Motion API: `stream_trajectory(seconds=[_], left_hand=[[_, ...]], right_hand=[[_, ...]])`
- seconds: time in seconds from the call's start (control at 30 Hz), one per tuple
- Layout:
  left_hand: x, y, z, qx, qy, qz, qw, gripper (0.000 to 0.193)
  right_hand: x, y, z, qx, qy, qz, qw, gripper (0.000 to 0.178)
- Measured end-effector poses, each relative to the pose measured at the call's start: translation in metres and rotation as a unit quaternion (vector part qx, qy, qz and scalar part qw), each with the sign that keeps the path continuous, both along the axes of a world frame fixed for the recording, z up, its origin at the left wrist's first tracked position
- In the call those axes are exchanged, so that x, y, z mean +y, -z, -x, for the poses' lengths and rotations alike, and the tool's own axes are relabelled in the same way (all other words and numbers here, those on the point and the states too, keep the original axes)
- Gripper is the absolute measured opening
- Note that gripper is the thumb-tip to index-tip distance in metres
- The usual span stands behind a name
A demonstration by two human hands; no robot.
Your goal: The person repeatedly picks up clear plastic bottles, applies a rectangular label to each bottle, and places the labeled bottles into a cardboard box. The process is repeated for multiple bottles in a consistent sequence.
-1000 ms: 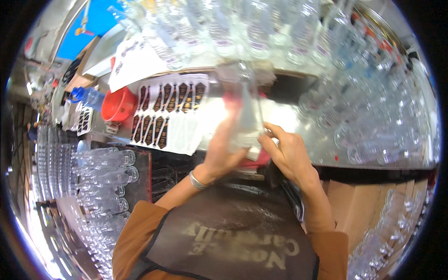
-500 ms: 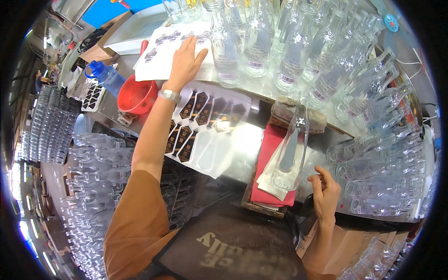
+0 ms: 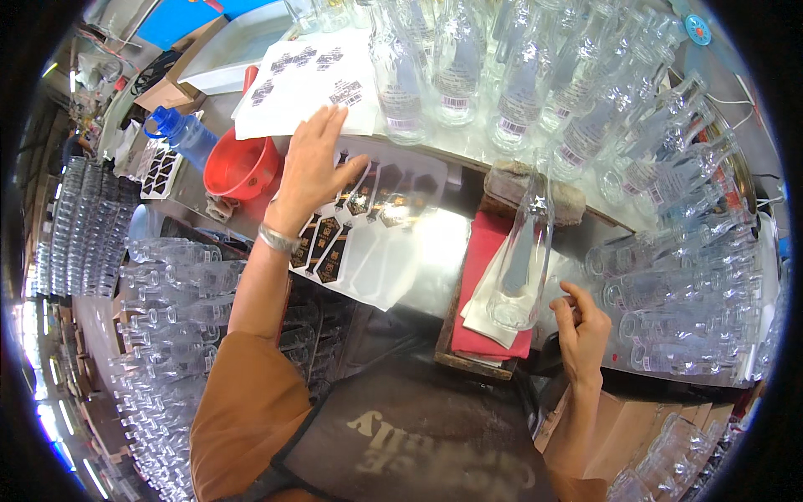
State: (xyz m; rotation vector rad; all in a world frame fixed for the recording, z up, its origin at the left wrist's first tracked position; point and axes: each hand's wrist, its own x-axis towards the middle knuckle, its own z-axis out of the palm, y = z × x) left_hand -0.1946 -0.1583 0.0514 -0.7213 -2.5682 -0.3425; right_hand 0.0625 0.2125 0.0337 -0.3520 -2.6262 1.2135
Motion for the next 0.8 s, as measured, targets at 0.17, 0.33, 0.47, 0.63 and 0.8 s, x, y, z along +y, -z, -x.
stream_trajectory(seconds=[0.17, 0.33, 0.47, 0.63, 0.8], left_hand=[[-0.015, 0.011, 0.046, 0.008, 0.019, 0.045, 0.999, 0.085], [-0.034, 0.023, 0.043, 0.003, -0.025, 0.047, 0.999, 0.074], [-0.060, 0.034, 0.034, 0.100, -0.049, -0.015, 0.994, 0.033], [-0.049, 0.025, 0.001, 0.072, -0.080, -0.123, 0.987, 0.015], [-0.002, 0.042, -0.054, -0.292, -0.026, -0.484, 0.824, 0.024]], right_hand=[[-0.008, -0.014, 0.005, 0.014, -0.044, -0.020, 0.999, 0.025], [0.005, -0.012, -0.023, -0.016, -0.003, 0.039, 0.999, 0.025], [0.011, 0.010, -0.037, -0.011, -0.015, 0.057, 0.998, 0.030], [-0.011, -0.002, -0.028, 0.003, -0.075, 0.027, 0.997, 0.060], [-0.027, 0.001, -0.015, -0.013, -0.093, -0.062, 0.994, 0.063]])
